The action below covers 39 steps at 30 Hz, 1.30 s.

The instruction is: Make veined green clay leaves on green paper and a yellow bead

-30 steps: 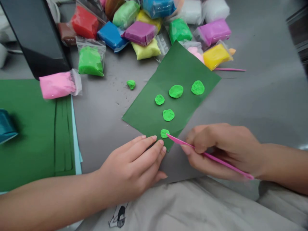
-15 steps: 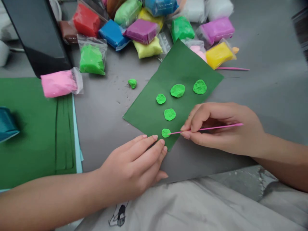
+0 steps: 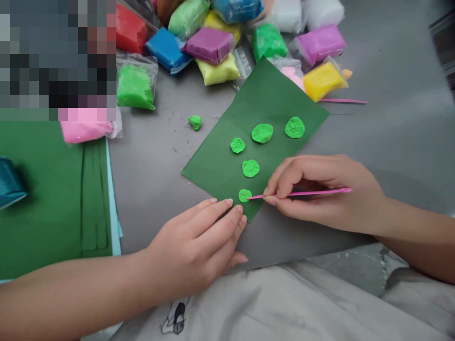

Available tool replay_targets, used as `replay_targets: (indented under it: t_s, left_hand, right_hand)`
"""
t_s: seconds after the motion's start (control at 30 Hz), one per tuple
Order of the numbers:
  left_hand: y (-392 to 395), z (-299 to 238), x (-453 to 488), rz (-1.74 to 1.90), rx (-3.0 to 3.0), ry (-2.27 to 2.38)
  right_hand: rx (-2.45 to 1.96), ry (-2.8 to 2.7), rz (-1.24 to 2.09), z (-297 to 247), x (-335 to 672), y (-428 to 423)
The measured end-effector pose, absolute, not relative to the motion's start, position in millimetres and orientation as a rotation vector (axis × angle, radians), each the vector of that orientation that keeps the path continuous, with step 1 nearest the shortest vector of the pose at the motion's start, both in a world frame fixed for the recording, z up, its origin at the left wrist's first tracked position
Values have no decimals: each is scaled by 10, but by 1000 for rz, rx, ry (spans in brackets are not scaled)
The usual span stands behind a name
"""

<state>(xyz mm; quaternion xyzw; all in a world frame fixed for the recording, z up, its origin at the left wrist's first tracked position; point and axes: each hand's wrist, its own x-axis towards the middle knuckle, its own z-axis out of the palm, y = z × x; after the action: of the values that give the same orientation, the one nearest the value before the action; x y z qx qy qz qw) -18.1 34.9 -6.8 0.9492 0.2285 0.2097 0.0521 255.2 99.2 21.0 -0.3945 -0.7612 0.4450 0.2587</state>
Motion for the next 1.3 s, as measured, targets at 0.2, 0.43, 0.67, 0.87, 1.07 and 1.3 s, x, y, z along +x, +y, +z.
replay_targets:
  t_s: [0.2, 0.43, 0.67, 0.87, 1.07, 1.3]
  left_hand:
    - [351, -47, -185, 612, 2905, 698]
    - [378, -33, -170, 622, 2905, 686]
    - [430, -9, -124, 621, 2865, 800]
    - [442, -10, -105, 619, 2835, 794]
    - [450, 11, -100, 649, 2830, 805]
    - [470, 9, -44, 662, 2832, 760]
  right_hand:
    - [-1039, -2081, 1180, 217, 2563, 994]
    - [-812, -2285, 1039, 246, 2670, 1034]
    - [-697, -2338, 980, 162, 2667, 1007]
    - [-671, -2412, 888, 221, 2668, 1031]
    - [-650, -2400, 900, 205, 2678, 1014]
    - [-656, -2379, 888, 164, 2661, 966]
